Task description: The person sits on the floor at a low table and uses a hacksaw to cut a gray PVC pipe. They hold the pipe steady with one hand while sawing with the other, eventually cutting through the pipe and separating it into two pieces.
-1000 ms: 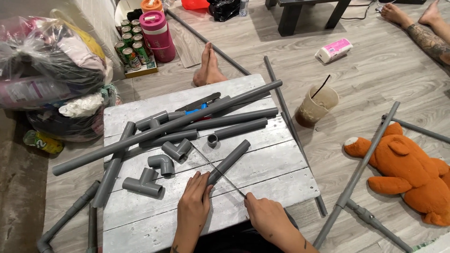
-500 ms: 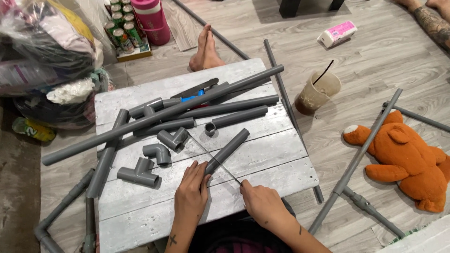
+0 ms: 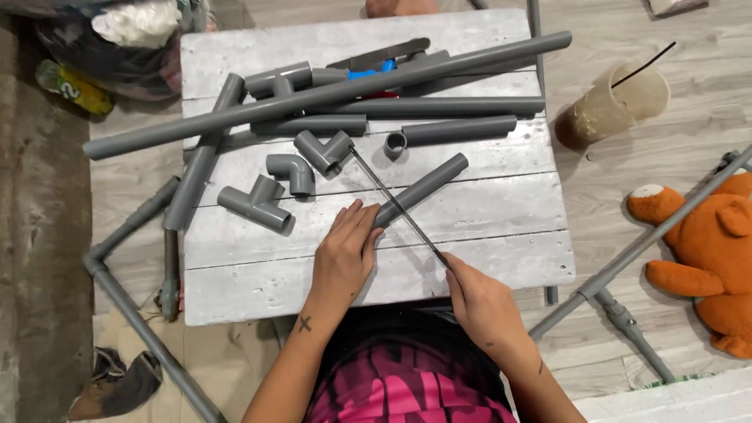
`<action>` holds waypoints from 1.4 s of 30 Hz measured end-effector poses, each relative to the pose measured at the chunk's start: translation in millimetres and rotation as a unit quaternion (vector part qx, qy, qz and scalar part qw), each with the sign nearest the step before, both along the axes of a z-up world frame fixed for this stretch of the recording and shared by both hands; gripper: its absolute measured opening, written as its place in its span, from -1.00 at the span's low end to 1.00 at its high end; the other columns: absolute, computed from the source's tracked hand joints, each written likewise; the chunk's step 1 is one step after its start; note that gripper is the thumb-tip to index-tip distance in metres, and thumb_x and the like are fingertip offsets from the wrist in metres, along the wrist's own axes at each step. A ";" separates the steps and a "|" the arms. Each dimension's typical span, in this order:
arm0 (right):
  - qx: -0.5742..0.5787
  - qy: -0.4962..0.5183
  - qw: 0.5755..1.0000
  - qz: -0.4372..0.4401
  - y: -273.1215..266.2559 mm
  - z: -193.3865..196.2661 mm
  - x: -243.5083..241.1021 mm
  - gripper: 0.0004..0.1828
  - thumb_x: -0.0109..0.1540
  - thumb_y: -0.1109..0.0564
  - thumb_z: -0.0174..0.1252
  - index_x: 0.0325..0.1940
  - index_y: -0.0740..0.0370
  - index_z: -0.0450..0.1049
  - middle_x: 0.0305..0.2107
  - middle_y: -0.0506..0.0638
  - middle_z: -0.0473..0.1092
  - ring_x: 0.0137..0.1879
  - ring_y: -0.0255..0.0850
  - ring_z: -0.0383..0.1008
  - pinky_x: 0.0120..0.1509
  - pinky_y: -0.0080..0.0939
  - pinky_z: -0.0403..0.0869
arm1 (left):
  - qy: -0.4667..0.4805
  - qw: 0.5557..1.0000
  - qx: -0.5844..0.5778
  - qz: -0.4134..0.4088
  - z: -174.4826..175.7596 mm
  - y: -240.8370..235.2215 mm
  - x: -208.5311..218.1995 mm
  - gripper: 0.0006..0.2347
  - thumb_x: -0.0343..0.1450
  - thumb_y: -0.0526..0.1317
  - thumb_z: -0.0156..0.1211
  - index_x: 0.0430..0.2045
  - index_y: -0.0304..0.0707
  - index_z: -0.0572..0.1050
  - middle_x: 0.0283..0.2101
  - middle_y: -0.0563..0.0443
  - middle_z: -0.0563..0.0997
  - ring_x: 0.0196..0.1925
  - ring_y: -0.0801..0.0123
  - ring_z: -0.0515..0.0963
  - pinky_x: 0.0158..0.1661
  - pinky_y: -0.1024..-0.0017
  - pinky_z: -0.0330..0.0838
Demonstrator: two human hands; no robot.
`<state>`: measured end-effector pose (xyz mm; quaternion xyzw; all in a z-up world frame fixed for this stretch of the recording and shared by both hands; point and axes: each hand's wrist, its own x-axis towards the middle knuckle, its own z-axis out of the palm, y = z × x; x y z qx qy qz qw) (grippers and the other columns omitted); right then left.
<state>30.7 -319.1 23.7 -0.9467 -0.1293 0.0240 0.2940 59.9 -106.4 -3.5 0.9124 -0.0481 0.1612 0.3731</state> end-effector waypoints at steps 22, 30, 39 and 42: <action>-0.092 0.005 0.996 0.011 -11.1 -17.3 2.5 -0.65 0.37 0.10 -0.01 0.23 0.02 0.48 -0.31 0.03 0.62 -0.21 -0.05 0.65 -0.23 -0.05 0.58 | 0.034 0.999 -0.011 -0.005 -5.9 3.6 1.3 -0.72 0.46 -0.24 0.21 0.03 -0.36 0.56 -0.03 -0.26 0.66 0.16 -0.11 0.56 0.22 0.04 0.36; -0.095 0.026 0.995 0.010 -24.2 -17.1 -2.3 -0.65 0.37 0.09 0.02 0.23 -0.04 0.50 -0.34 -0.02 0.63 -0.23 -0.10 0.66 -0.22 -0.12 0.59 | 0.032 0.999 -0.018 -0.009 -6.5 4.4 1.5 -0.72 0.46 -0.26 0.22 0.03 -0.38 0.56 -0.03 -0.28 0.66 0.16 -0.13 0.55 0.22 0.01 0.34; -0.095 0.002 0.995 0.014 -13.1 -21.5 0.5 -0.66 0.37 0.09 0.01 0.22 -0.03 0.49 -0.35 -0.01 0.62 -0.24 -0.11 0.65 -0.23 -0.12 0.58 | 0.020 1.000 -0.017 -0.015 -11.5 4.4 -0.2 -0.72 0.45 -0.26 0.25 0.04 -0.30 0.57 0.00 -0.20 0.67 0.18 -0.12 0.55 0.24 0.01 0.32; -0.090 0.001 0.996 0.017 -10.2 -20.9 1.0 -0.66 0.37 0.10 0.01 0.21 0.01 0.50 -0.35 0.01 0.62 -0.24 -0.10 0.65 -0.23 -0.11 0.58 | 0.019 1.000 -0.015 -0.016 -14.3 4.4 -0.5 -0.72 0.45 -0.26 0.25 0.04 -0.26 0.58 0.00 -0.18 0.67 0.18 -0.11 0.55 0.25 0.01 0.33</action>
